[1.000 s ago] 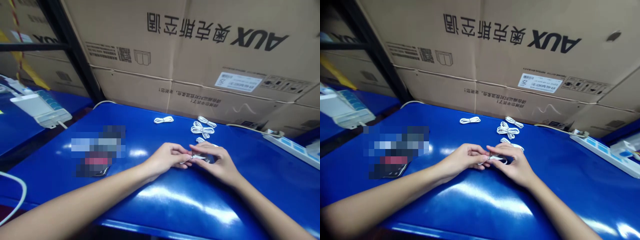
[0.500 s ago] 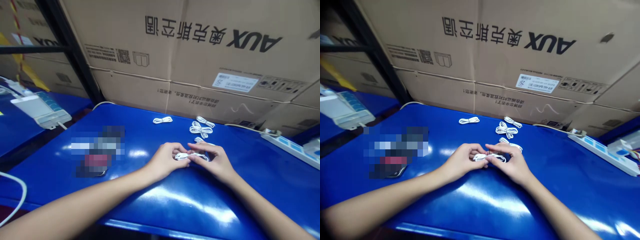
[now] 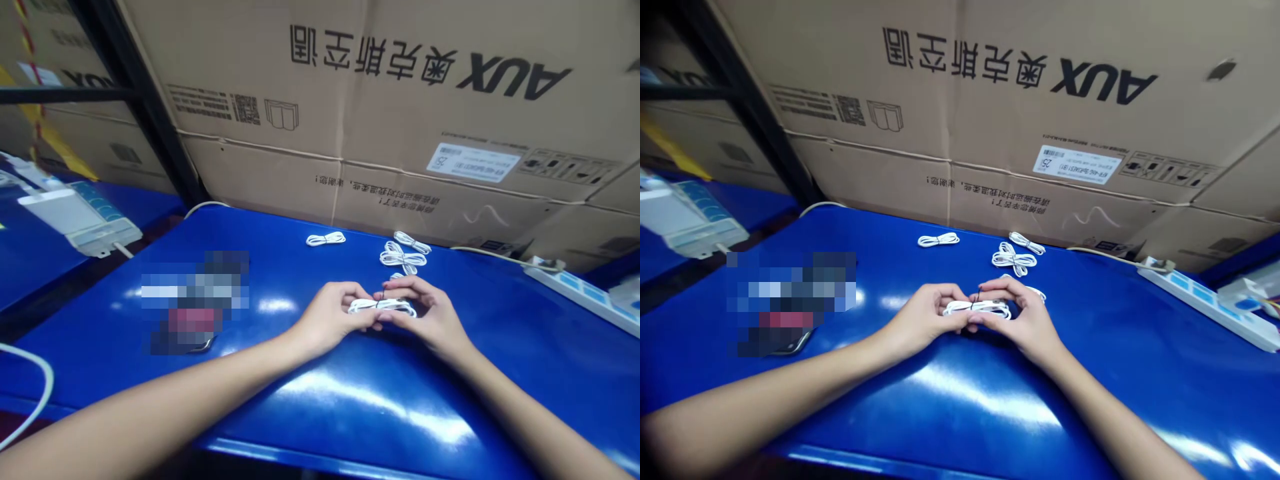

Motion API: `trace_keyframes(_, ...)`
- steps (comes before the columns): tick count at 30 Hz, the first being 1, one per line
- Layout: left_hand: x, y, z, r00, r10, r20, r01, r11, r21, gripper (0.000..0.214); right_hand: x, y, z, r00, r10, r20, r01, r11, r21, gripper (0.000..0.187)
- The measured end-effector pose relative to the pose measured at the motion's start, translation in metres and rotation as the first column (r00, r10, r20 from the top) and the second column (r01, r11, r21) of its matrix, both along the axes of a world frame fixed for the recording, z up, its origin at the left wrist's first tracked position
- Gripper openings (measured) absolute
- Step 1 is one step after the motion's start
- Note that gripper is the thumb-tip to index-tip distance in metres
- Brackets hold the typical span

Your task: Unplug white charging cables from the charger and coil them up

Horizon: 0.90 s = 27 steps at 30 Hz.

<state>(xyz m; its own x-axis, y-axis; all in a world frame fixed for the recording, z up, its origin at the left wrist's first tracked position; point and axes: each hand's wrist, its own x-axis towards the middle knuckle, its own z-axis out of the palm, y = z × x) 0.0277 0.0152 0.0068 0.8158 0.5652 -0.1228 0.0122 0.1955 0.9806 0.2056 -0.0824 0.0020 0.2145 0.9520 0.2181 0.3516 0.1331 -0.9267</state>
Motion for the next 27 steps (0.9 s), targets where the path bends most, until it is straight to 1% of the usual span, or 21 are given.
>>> trace_keyframes(3,-0.0007,0.0020,0.0010,1.000,0.020,0.011,-0.020,1.000,0.011,0.023,0.0007,0.0015,0.0015,0.999,0.017,-0.042,-0.019,0.999,-0.045,0.045)
trace_keyframes(8,-0.0009,0.0044,-0.0005,0.999,0.035,-0.011,-0.034,0.999,0.033,0.024,0.0039,0.0025,0.0020,0.991,0.064,0.121,-0.055,0.995,-0.082,0.034)
trace_keyframes(10,-0.0007,0.0042,-0.0004,0.999,0.023,-0.024,-0.022,0.999,0.033,0.023,0.0052,0.0020,0.0026,0.986,0.068,0.153,-0.057,0.995,-0.079,0.032)
trace_keyframes(15,0.0000,0.0019,0.0013,0.999,-0.022,-0.036,0.021,1.000,-0.009,0.027,0.0060,0.0013,0.0057,0.980,0.051,0.195,-0.048,0.999,-0.021,0.025)
trace_keyframes(19,0.0000,0.0004,0.0009,0.999,-0.038,-0.016,0.037,0.998,-0.047,0.027,0.0058,0.0019,0.0062,0.977,0.042,0.210,-0.048,0.999,0.025,0.026)
trace_keyframes(22,-0.0003,-0.0001,-0.0003,0.999,-0.045,-0.012,0.044,0.996,-0.071,0.027,0.0059,0.0020,0.0045,0.973,0.041,0.226,-0.055,0.997,0.056,0.025)
trace_keyframes(27,-0.0001,0.0005,-0.0038,1.000,-0.026,-0.009,0.025,0.988,-0.154,0.031,0.0048,0.0017,0.0020,0.962,0.044,0.271,-0.077,0.991,0.112,0.021)
